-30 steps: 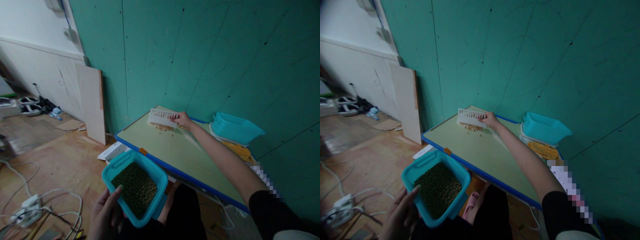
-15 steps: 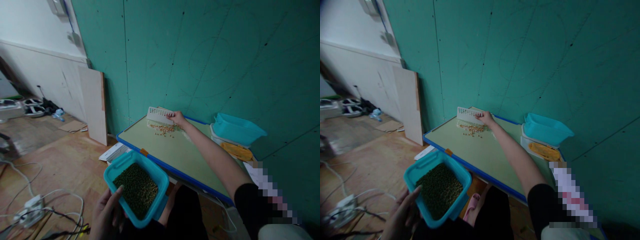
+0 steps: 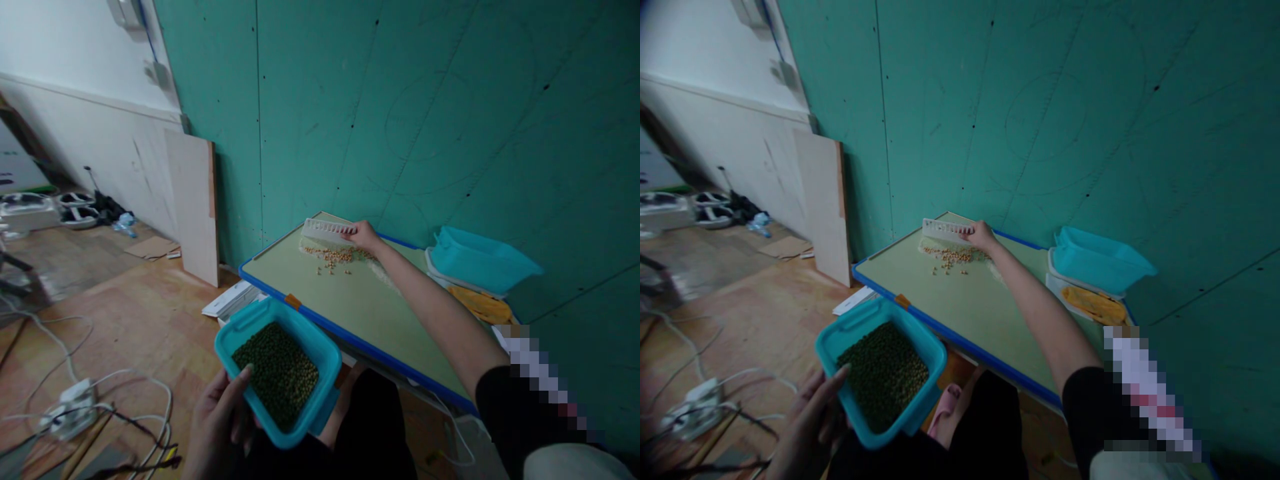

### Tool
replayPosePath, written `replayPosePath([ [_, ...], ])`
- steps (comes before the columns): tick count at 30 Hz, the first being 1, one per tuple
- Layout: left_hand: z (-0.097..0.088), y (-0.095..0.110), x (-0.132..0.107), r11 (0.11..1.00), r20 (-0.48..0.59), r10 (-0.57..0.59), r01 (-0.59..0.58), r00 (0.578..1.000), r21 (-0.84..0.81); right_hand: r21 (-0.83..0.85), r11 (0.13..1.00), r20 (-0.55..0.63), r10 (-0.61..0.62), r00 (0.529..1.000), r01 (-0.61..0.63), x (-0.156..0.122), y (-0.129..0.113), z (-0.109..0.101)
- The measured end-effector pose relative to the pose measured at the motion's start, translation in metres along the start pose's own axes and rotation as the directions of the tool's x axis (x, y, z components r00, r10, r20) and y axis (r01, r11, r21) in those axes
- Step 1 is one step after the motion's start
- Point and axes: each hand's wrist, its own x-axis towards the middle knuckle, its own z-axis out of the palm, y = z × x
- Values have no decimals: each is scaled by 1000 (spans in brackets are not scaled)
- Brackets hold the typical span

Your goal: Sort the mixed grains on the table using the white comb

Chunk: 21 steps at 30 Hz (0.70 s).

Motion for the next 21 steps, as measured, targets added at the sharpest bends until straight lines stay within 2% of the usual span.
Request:
replayPosePath([
  [8, 0, -4, 4, 999, -34, -26, 25, 999, -28, 48, 998, 92, 31, 995, -36, -10, 0, -12],
  [13, -3, -7, 7, 1000, -34, -6, 7, 999, 10, 139, 990, 133, -10, 991, -9, -20, -4, -14],
  [21, -6, -2, 5, 999, 28, -25, 24, 999, 22, 201, 979, 194, -34, 980, -6, -32, 2, -21],
])
